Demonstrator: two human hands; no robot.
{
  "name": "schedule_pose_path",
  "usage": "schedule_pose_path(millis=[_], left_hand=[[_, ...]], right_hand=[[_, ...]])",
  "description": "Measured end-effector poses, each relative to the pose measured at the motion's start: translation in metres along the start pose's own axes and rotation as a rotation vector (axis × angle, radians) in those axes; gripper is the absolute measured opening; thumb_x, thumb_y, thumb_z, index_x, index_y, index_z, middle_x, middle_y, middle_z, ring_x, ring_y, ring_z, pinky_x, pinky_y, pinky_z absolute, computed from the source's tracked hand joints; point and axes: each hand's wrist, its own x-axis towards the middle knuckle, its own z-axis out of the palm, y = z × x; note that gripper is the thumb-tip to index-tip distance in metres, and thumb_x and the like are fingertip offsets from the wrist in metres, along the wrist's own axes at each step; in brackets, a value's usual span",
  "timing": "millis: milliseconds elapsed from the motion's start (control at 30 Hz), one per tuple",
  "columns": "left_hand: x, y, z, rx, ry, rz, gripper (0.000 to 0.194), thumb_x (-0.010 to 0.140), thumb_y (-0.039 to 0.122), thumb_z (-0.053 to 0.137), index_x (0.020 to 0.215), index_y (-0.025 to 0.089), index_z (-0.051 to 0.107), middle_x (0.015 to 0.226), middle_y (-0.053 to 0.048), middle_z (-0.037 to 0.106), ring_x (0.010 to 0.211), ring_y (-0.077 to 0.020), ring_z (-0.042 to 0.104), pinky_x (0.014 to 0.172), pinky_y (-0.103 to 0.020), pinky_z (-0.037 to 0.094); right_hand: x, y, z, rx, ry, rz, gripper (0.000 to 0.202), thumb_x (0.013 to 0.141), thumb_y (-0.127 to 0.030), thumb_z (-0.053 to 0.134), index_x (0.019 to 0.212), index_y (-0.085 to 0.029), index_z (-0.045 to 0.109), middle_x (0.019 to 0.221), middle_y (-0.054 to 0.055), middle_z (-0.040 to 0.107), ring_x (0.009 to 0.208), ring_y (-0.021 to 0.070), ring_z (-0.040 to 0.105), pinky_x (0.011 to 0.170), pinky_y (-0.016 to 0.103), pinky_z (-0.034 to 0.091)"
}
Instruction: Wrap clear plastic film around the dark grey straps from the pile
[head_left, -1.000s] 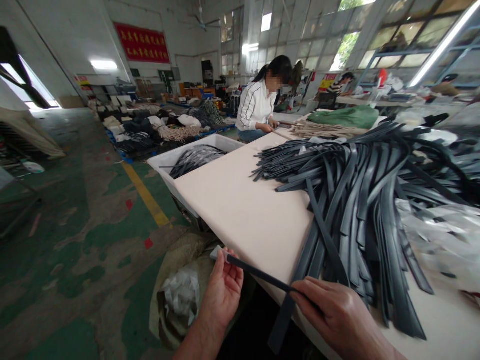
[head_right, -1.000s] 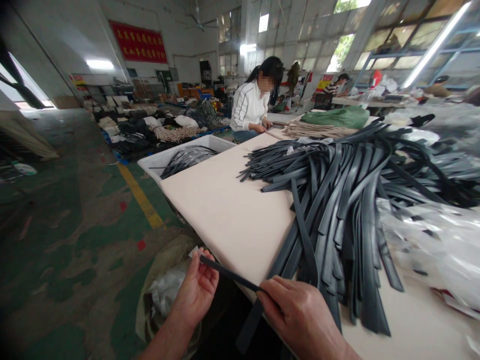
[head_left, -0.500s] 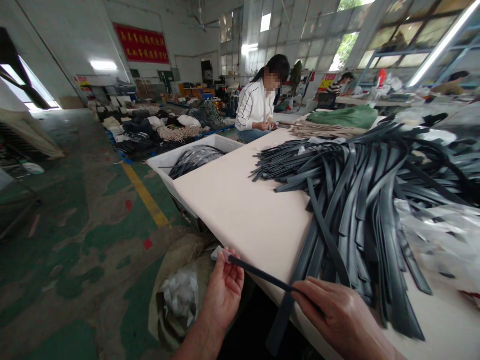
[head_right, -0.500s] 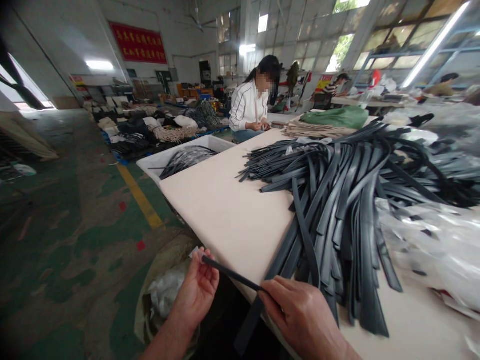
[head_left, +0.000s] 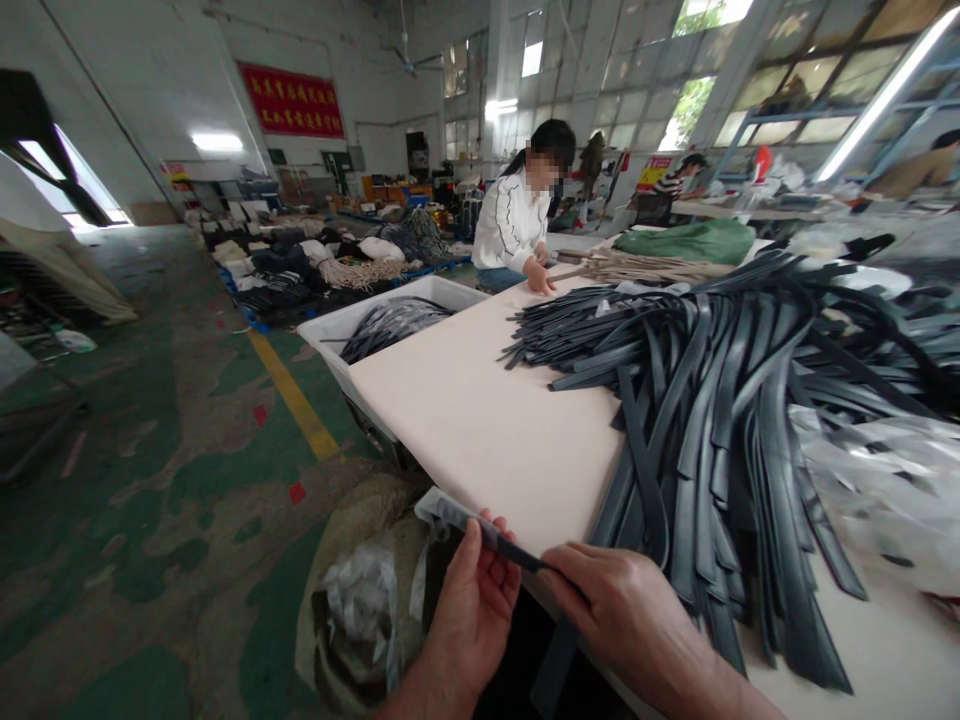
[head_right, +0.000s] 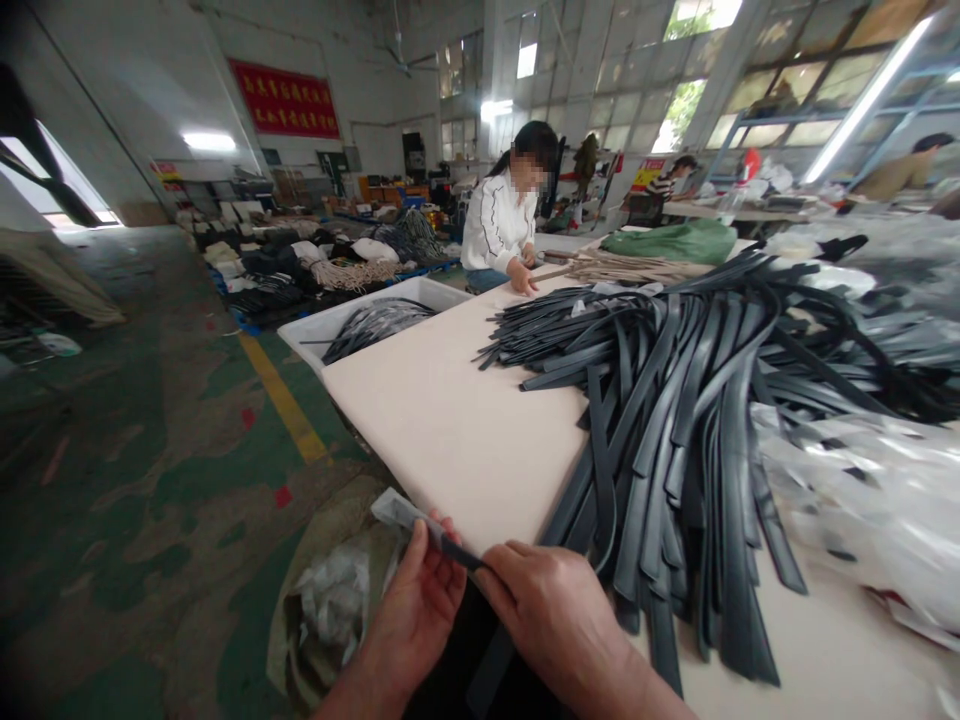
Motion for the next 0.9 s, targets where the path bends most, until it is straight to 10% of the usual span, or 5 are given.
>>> schedule_pose_path(millis=[167, 400, 600, 900], left_hand=[[0.004, 0.013, 0.006, -0.027, 0.026, 0.070, 0.012, 0.092, 0.021, 0.060, 0.096, 0.015, 0.071, 0.089, -0.005, 0.077, 0.076, -0.0121, 0.071, 0.063, -0.021, 0.059], [-0.009, -0.010, 0.035, -0.067, -0.241, -0.038, 0.016, 0.091, 0.023, 0.062, 0.091, 0.011, 0.072, 0.085, -0.009, 0.077, 0.075, -0.0139, 0.072, 0.065, -0.021, 0.058], [-0.001, 0.021, 0.052, -0.101, -0.089, 0.127, 0.017, 0.093, 0.023, 0.058, 0.093, 0.016, 0.073, 0.091, -0.008, 0.077, 0.077, -0.0121, 0.071, 0.065, -0.020, 0.058], [-0.034, 0.003, 0.052, -0.051, -0.330, 0.021, 0.021, 0.077, 0.028, 0.079, 0.094, 0.016, 0.075, 0.092, -0.008, 0.078, 0.080, -0.0143, 0.071, 0.068, -0.020, 0.057]], right_hand=[[0.001, 0.013, -0.030, 0.096, 0.055, 0.043, 0.031, 0.094, -0.028, 0.049, 0.124, -0.028, 0.057, 0.069, -0.005, 0.071, 0.059, 0.0148, 0.069, 0.052, 0.022, 0.046], [0.030, -0.008, -0.033, 0.024, 0.089, -0.082, 0.032, 0.096, -0.024, 0.041, 0.122, -0.028, 0.060, 0.091, 0.000, 0.077, 0.072, 0.0186, 0.074, 0.058, 0.024, 0.053], [0.028, 0.007, -0.066, 0.110, 0.074, -0.014, 0.034, 0.095, -0.034, 0.051, 0.128, -0.027, 0.057, 0.062, -0.006, 0.067, 0.047, 0.0139, 0.063, 0.042, 0.021, 0.045], [0.018, -0.013, -0.076, -0.075, 0.172, -0.149, 0.036, 0.097, -0.041, 0.044, 0.129, -0.031, 0.059, 0.076, 0.001, 0.076, 0.054, 0.0207, 0.072, 0.043, 0.024, 0.050]])
